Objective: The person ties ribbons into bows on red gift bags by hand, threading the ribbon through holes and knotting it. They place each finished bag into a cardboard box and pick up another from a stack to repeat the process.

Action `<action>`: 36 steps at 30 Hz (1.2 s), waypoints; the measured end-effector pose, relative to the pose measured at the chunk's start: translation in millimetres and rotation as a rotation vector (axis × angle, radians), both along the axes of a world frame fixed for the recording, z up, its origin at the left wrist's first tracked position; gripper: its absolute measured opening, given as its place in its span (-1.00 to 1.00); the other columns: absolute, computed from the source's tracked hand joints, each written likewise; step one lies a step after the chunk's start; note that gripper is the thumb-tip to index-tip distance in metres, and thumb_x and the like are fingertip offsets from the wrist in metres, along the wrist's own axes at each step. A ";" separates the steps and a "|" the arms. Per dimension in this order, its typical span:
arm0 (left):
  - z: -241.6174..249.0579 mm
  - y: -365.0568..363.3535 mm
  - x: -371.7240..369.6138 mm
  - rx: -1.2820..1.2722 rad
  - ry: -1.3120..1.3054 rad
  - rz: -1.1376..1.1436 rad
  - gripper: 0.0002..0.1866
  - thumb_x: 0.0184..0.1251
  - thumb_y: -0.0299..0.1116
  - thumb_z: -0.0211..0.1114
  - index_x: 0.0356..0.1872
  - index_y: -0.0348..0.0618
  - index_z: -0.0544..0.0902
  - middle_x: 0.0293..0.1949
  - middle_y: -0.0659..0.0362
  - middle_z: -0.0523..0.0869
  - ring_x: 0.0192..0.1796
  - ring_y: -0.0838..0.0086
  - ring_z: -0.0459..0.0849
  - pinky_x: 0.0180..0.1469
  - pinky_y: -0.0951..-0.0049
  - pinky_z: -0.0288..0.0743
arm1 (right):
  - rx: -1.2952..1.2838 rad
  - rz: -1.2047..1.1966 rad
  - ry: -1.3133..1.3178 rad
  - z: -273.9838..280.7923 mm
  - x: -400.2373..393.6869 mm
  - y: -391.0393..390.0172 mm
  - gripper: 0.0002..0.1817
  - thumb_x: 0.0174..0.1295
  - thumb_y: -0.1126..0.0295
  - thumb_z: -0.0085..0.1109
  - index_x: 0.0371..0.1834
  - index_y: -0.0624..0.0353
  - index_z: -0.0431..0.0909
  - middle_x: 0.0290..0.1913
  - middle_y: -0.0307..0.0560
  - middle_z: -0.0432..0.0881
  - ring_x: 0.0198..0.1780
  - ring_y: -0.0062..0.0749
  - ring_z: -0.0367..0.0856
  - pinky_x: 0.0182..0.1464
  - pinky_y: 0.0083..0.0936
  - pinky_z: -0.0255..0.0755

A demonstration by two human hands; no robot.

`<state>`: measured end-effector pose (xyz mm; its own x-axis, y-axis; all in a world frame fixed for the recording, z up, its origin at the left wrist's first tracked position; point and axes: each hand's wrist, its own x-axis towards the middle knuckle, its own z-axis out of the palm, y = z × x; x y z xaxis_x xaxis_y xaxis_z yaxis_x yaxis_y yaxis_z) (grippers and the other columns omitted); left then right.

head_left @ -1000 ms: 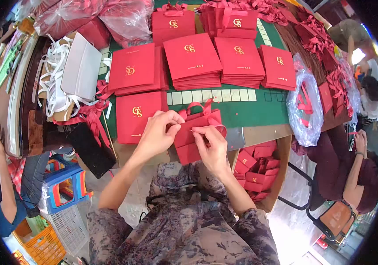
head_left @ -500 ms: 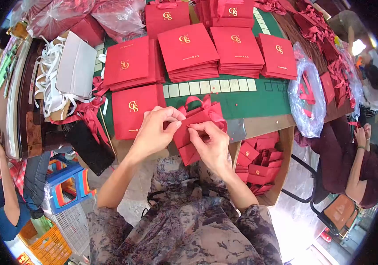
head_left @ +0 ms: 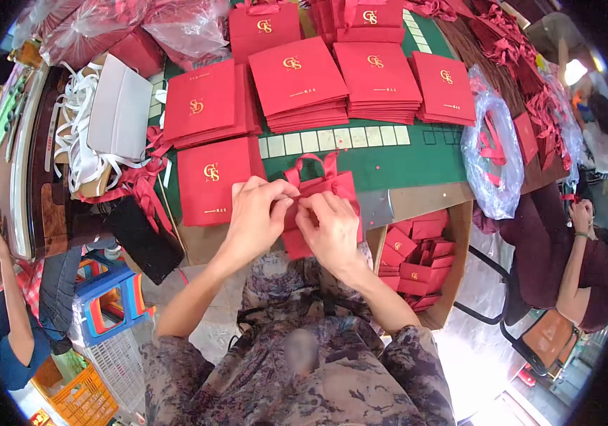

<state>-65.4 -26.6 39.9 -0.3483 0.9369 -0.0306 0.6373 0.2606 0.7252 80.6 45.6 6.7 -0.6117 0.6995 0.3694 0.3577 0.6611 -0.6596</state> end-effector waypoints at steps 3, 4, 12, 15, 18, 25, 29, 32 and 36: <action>-4.4 0.8 10.2 0.017 0.081 0.039 -0.86 0.27 -0.46 0.33 -0.18 -0.06 0.76 -0.34 0.19 0.78 -0.10 0.33 0.64 0.11 0.31 0.31 | -0.035 -0.056 -0.037 -3.4 -4.9 -1.5 -0.85 0.01 0.54 0.38 -0.39 0.15 0.58 -0.42 -0.10 0.61 -0.42 -0.13 0.59 -0.33 -0.26 0.44; -6.3 0.9 11.8 0.029 0.113 0.077 -0.86 0.27 -0.46 0.32 -0.19 -0.05 0.77 -0.34 0.18 0.78 -0.11 0.31 0.64 0.10 0.30 0.33 | -0.033 -0.054 -0.036 -5.4 -5.0 -1.7 -0.85 0.01 0.54 0.38 -0.39 0.15 0.58 -0.42 -0.10 0.61 -0.42 -0.13 0.59 -0.33 -0.26 0.44; -15.9 1.3 10.0 0.041 0.028 0.108 -0.86 0.28 -0.47 0.30 -0.20 -0.09 0.79 -0.27 0.10 0.80 -0.16 0.18 0.66 -0.02 0.21 0.53 | 0.087 -0.034 -0.136 -10.4 -6.4 -10.0 -0.86 0.05 0.51 0.36 -0.38 0.17 0.56 -0.42 -0.01 0.60 -0.38 -0.03 0.60 -0.31 -0.16 0.46; -16.5 0.7 11.9 0.053 0.030 0.129 -0.87 0.27 -0.47 0.31 -0.22 -0.11 0.78 -0.26 0.08 0.80 -0.18 0.16 0.66 -0.06 0.23 0.55 | -0.027 -0.045 0.021 -14.9 -11.0 -5.7 -0.91 0.13 0.52 0.30 -0.37 0.20 0.56 -0.44 -0.05 0.62 -0.44 -0.12 0.62 -0.37 -0.22 0.47; -20.4 2.0 14.3 0.091 0.081 0.143 -0.89 0.23 -0.47 0.32 -0.26 -0.12 0.77 -0.27 0.08 0.79 -0.21 0.16 0.65 -0.10 0.23 0.55 | -0.672 -0.120 0.030 -7.2 -7.4 1.3 -0.87 0.22 0.42 0.33 -0.31 0.27 0.64 -0.43 -0.05 0.74 -0.42 -0.41 0.74 -0.29 -0.45 0.60; -22.9 4.9 16.7 0.179 0.172 0.156 -0.93 0.17 -0.48 0.37 -0.33 -0.13 0.77 -0.39 0.10 0.74 -0.26 0.16 0.64 -0.16 0.23 0.54 | -0.352 -0.100 0.061 -17.5 -5.9 -5.3 -0.90 0.15 0.49 0.34 -0.35 0.23 0.60 -0.42 -0.01 0.67 -0.43 -0.19 0.67 -0.34 -0.29 0.54; -28.3 1.9 14.5 0.181 0.144 0.134 -0.93 0.15 -0.47 0.37 -0.34 -0.14 0.76 -0.40 0.10 0.72 -0.27 0.16 0.63 -0.17 0.20 0.54 | 0.019 0.006 -0.081 -19.8 -3.7 -9.4 -0.90 0.14 0.51 0.34 -0.37 0.22 0.58 -0.37 0.02 0.64 -0.36 0.00 0.63 -0.28 -0.15 0.51; -25.5 -2.1 16.7 0.169 0.099 0.165 -0.92 0.17 -0.48 0.36 -0.32 -0.15 0.77 -0.38 0.10 0.74 -0.25 0.19 0.65 -0.14 0.22 0.55 | -0.262 -0.028 0.006 -13.4 -6.4 -7.0 -0.88 0.17 0.48 0.35 -0.30 0.25 0.60 -0.39 0.03 0.68 -0.40 -0.16 0.68 -0.33 -0.28 0.53; -7.8 -0.8 11.0 0.104 -0.034 0.180 -0.88 0.21 -0.47 0.37 -0.25 -0.17 0.78 -0.28 0.10 0.80 -0.17 0.26 0.70 -0.07 0.27 0.57 | -0.669 -0.115 0.121 -0.2 -7.0 -4.8 -0.84 0.25 0.41 0.35 -0.26 0.27 0.61 -0.39 -0.01 0.74 -0.39 -0.40 0.74 -0.29 -0.44 0.58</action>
